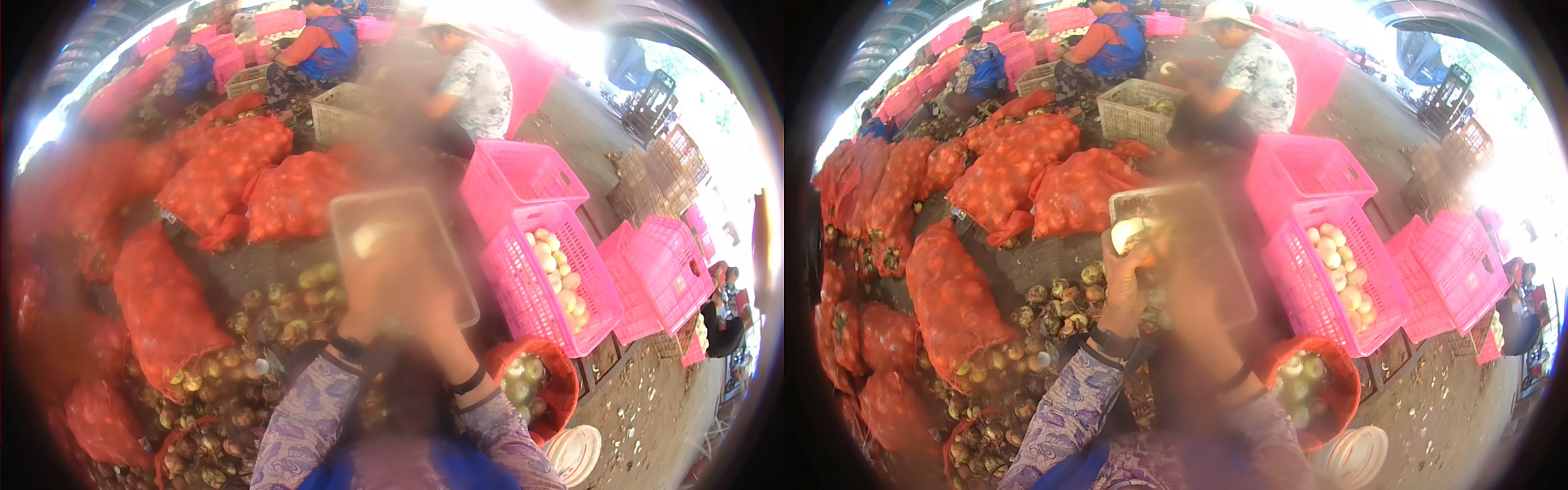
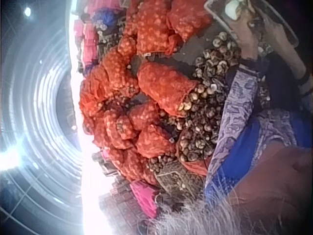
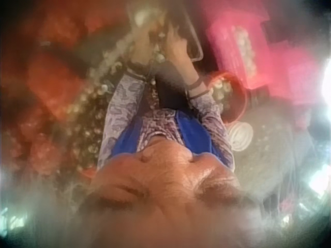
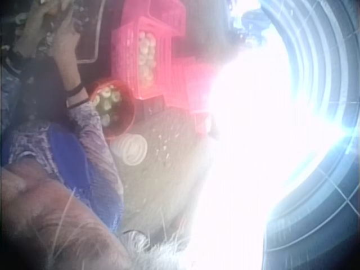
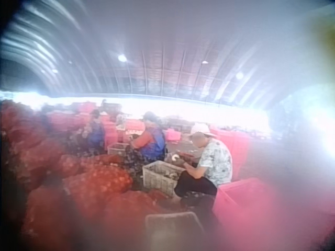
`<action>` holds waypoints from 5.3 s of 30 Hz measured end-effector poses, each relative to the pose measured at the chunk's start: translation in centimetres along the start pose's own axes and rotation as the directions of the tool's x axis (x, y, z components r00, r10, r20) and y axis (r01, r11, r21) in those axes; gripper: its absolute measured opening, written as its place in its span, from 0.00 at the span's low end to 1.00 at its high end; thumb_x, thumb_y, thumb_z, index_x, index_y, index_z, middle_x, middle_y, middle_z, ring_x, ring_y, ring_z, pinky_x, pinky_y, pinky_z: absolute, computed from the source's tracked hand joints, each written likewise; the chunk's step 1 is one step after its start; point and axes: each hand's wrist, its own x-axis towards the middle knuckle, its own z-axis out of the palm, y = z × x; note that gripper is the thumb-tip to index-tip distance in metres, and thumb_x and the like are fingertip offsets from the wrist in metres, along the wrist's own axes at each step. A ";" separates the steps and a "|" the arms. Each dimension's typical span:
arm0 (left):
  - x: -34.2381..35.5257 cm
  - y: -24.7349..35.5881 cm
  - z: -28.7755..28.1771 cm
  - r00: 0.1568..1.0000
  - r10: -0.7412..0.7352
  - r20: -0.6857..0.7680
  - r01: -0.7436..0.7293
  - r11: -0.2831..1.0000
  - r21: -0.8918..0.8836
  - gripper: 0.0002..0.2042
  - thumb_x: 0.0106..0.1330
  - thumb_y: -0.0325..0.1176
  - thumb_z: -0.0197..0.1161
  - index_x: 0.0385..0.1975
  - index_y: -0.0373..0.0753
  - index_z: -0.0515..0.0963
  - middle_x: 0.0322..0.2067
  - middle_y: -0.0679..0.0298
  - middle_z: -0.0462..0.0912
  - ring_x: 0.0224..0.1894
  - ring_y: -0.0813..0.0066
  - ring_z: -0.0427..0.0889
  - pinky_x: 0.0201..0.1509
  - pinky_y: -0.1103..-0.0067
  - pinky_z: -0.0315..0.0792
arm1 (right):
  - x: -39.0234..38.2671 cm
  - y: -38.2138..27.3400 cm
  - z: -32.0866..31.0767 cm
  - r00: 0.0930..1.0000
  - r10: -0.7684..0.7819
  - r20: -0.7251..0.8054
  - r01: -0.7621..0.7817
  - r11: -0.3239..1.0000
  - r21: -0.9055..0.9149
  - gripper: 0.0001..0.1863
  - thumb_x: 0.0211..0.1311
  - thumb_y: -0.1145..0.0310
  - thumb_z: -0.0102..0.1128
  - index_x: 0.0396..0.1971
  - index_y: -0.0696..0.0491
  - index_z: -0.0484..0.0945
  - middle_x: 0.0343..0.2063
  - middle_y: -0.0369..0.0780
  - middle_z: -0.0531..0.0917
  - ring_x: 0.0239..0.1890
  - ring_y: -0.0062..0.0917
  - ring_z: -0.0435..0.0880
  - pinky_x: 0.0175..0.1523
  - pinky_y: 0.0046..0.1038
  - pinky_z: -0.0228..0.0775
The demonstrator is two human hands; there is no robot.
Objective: The person retrieves onions from a large red bag, peels them using a tool, and places the peeled onions into a red basket.
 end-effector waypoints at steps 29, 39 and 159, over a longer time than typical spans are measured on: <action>-1.6 -0.8 -3.1 0.733 0.305 0.608 -0.678 0.391 0.622 0.22 0.60 0.23 0.65 0.54 0.37 0.68 0.46 0.62 0.77 0.49 0.69 0.79 0.55 0.74 0.76 | 0.5 1.6 0.6 0.961 -0.193 -0.199 0.206 0.977 0.047 0.24 0.56 0.70 0.60 0.52 0.62 0.70 0.38 0.51 0.82 0.33 0.40 0.85 0.34 0.39 0.77; 0.2 -1.1 -8.6 0.997 -0.071 0.038 0.065 0.988 0.137 0.22 0.65 0.32 0.63 0.58 0.39 0.69 0.50 0.64 0.77 0.52 0.72 0.77 0.56 0.74 0.74 | 0.9 -2.0 -1.8 0.966 -0.230 -0.122 0.186 0.938 -0.293 0.15 0.64 0.67 0.57 0.49 0.55 0.74 0.36 0.42 0.80 0.33 0.31 0.81 0.36 0.33 0.74; -2.9 0.0 -1.7 0.841 -0.525 0.132 0.540 0.831 -0.132 0.31 0.67 0.53 0.60 0.64 0.41 0.68 0.59 0.60 0.76 0.60 0.64 0.75 0.65 0.67 0.70 | -1.5 -4.9 -9.0 0.980 0.043 -0.194 -0.019 0.992 0.124 0.20 0.65 0.66 0.60 0.56 0.52 0.77 0.35 0.37 0.86 0.34 0.25 0.86 0.41 0.30 0.80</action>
